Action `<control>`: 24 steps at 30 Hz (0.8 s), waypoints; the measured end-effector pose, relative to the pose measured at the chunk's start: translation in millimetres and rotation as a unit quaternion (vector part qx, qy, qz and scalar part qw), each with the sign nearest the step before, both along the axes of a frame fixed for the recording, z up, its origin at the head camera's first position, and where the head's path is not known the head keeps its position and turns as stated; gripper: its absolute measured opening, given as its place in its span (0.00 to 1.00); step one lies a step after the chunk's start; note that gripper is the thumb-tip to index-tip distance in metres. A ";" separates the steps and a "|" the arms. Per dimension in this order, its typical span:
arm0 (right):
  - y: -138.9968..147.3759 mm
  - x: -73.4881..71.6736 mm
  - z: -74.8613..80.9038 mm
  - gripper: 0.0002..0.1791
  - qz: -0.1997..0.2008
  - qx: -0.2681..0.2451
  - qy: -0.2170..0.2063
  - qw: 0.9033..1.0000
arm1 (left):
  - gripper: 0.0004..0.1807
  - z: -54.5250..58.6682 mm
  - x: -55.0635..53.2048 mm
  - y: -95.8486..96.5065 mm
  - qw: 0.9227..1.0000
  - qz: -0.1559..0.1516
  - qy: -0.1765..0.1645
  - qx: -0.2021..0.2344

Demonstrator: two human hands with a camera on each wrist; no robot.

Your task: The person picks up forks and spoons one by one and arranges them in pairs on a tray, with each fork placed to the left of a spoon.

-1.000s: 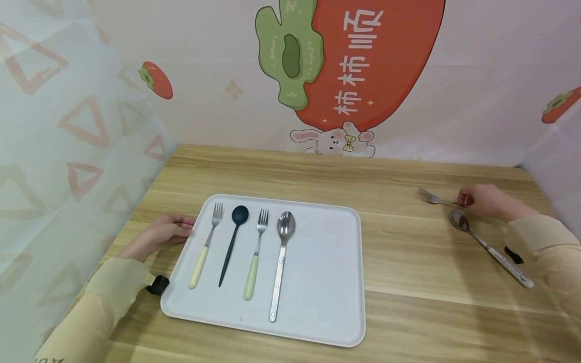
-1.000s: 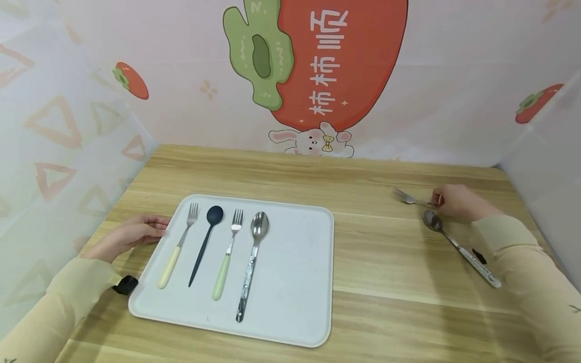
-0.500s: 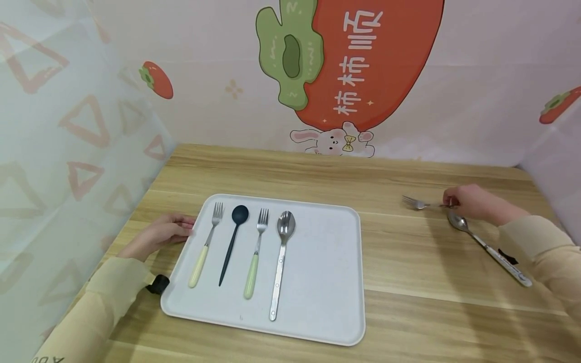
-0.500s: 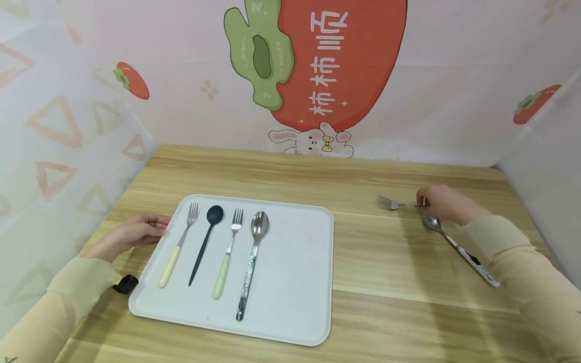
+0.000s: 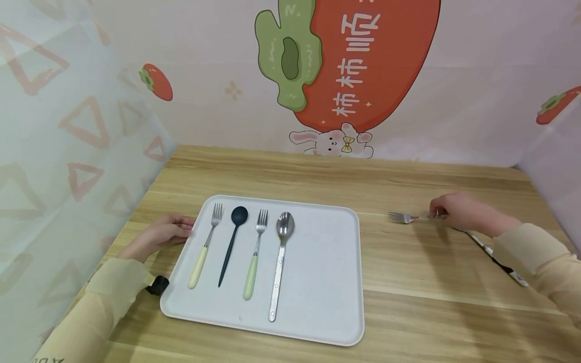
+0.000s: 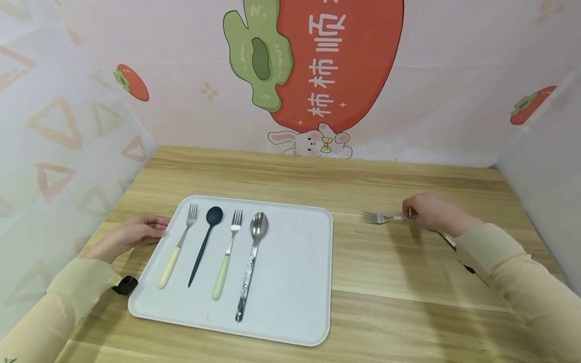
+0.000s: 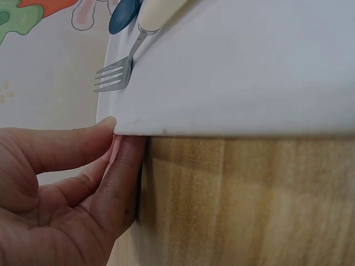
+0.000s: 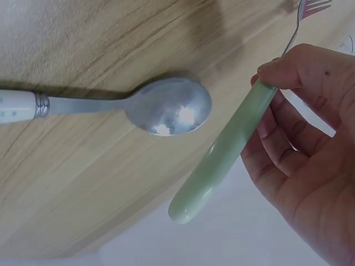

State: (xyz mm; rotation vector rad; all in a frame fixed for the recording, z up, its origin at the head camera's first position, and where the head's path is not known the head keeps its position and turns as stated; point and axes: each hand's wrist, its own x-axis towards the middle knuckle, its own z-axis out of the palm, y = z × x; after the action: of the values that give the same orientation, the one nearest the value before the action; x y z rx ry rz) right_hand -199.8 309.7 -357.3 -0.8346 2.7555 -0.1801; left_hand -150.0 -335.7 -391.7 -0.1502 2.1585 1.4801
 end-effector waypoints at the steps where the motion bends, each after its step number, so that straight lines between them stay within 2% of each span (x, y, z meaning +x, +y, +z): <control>1: -1.7 1.6 0.4 0.10 0.000 -0.001 -0.001 1.000 | 0.25 0.0 0.1 0.3 1.000 0.001 0.000 0.000; 14: -27.2 19.7 4.9 0.11 0.053 -0.027 0.023 0.998 | 0.26 -1.1 0.0 -1.5 1.000 -0.003 0.000 -0.002; 24: -42.9 29.7 8.0 0.12 0.075 -0.059 0.008 0.995 | 0.25 -0.8 0.3 -1.2 1.000 -0.003 0.004 0.006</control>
State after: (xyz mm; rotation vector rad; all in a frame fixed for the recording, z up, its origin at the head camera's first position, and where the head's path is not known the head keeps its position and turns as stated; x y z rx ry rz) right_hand -170.1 266.7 -349.3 -1.0737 2.7045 -0.3101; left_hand -149.8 -336.9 -392.5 -0.1330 2.1554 1.4920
